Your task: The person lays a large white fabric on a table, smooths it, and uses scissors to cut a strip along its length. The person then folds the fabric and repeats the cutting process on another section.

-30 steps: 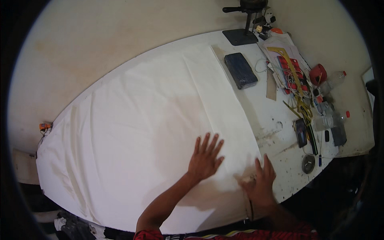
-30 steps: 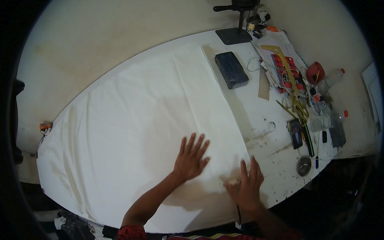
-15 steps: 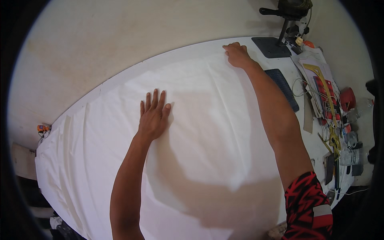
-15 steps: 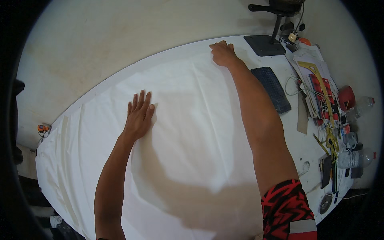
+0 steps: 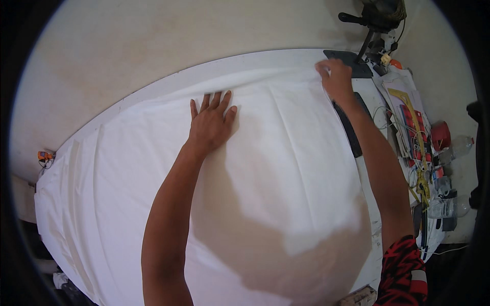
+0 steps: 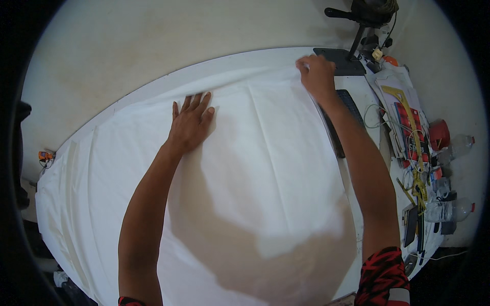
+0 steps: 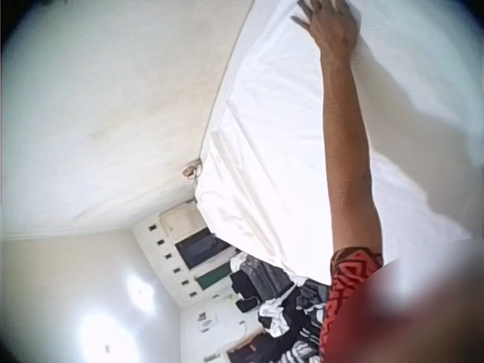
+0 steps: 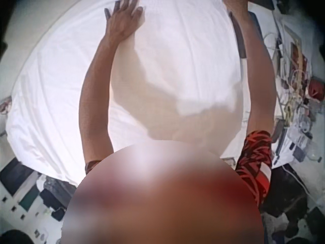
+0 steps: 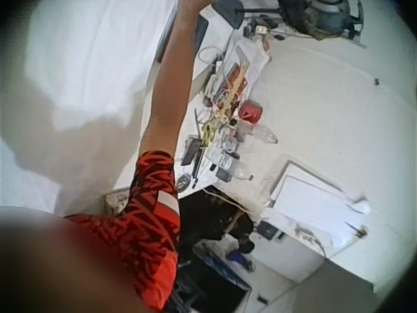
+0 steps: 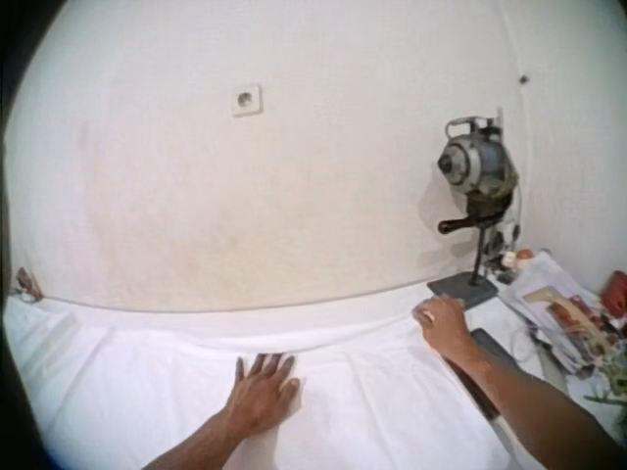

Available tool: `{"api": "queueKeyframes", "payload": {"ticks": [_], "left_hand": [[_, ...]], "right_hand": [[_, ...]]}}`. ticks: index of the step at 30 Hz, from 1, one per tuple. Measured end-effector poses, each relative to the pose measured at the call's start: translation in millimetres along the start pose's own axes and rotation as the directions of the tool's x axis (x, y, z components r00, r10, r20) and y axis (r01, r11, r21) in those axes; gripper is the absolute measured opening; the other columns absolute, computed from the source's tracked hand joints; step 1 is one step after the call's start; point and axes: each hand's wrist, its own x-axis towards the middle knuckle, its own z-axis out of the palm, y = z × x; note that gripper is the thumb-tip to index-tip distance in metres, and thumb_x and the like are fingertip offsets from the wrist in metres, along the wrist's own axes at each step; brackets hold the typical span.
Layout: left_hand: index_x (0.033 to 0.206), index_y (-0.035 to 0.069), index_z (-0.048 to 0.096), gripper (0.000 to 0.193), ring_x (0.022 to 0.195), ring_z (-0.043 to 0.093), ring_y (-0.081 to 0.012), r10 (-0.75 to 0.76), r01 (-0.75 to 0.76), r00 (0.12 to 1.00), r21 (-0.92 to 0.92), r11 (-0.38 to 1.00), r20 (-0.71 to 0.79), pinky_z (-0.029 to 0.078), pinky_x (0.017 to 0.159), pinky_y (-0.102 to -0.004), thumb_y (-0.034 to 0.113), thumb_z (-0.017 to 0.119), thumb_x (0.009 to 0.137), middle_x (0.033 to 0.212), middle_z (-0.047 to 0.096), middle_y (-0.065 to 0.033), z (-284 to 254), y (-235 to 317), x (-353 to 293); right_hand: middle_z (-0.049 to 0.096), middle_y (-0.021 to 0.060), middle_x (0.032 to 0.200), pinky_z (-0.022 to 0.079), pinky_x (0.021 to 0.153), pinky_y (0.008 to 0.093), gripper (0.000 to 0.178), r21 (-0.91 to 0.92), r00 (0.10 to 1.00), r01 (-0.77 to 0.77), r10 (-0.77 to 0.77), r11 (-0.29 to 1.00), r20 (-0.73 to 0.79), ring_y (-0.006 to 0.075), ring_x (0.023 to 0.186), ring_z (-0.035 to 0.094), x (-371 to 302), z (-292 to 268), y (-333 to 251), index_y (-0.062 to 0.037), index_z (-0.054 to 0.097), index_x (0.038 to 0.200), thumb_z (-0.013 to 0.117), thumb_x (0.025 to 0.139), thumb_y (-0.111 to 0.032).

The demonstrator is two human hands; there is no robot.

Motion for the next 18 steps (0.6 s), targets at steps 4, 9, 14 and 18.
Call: {"api": "queueKeyframes", "payload": {"ticks": [4, 9, 14, 18], "left_hand": [[0.166, 0.014, 0.040, 0.066, 0.163, 0.018, -0.0447, -0.078, 0.077, 0.997, 0.028, 0.997, 0.021, 0.007, 0.128, -0.0712, 0.052, 0.035, 0.113, 0.175, 0.032, -0.0147, -1, 4, 30], [0.167, 0.017, 0.040, 0.067, 0.163, 0.020, -0.0433, -0.171, 0.171, 0.985, -0.001, 0.985, -0.013, 0.008, 0.130, -0.0674, 0.053, 0.034, 0.111, 0.176, 0.031, -0.0131, 6, 25, 50], [0.168, 0.019, 0.039, 0.065, 0.163, 0.020, -0.0423, -0.147, 0.145, 0.988, 0.046, 0.988, 0.049, 0.009, 0.130, -0.0663, 0.050, 0.035, 0.111, 0.176, 0.031, -0.0121, 27, 35, 59], [0.167, 0.018, 0.039, 0.063, 0.163, 0.022, -0.0432, -0.271, 0.270, 0.962, 0.084, 0.959, 0.010, 0.010, 0.129, -0.0694, 0.047, 0.036, 0.111, 0.176, 0.031, -0.0132, 19, 58, 60]], "right_hand": [[0.074, 0.0100, 0.123, 0.042, 0.108, 0.0544, 0.032, -0.180, 0.903, -0.340, 0.374, 0.923, 0.210, 0.0275, 0.122, 0.064, 63, 36, 7, -0.0121, 0.073, 0.128, 0.071, 0.100, -0.028], [0.066, 0.0109, 0.141, 0.039, 0.109, 0.0610, 0.038, -0.128, 0.993, 0.023, -0.038, 0.991, -0.114, 0.0309, 0.137, 0.056, 34, 60, -90, -0.0140, 0.070, 0.134, 0.059, 0.105, -0.037], [0.042, 0.0177, 0.168, 0.022, 0.125, 0.0692, 0.054, -0.078, 0.948, 0.028, -0.002, 0.997, 0.319, 0.0403, 0.157, 0.034, -25, 72, -104, -0.0127, 0.052, 0.158, 0.038, 0.112, -0.038], [0.036, 0.0168, 0.173, 0.019, 0.132, 0.0558, 0.055, -0.065, 0.901, -0.022, 0.048, 0.998, 0.431, 0.0374, 0.161, 0.028, 5, 77, -3, -0.0122, 0.046, 0.162, 0.034, 0.114, -0.036]]}}
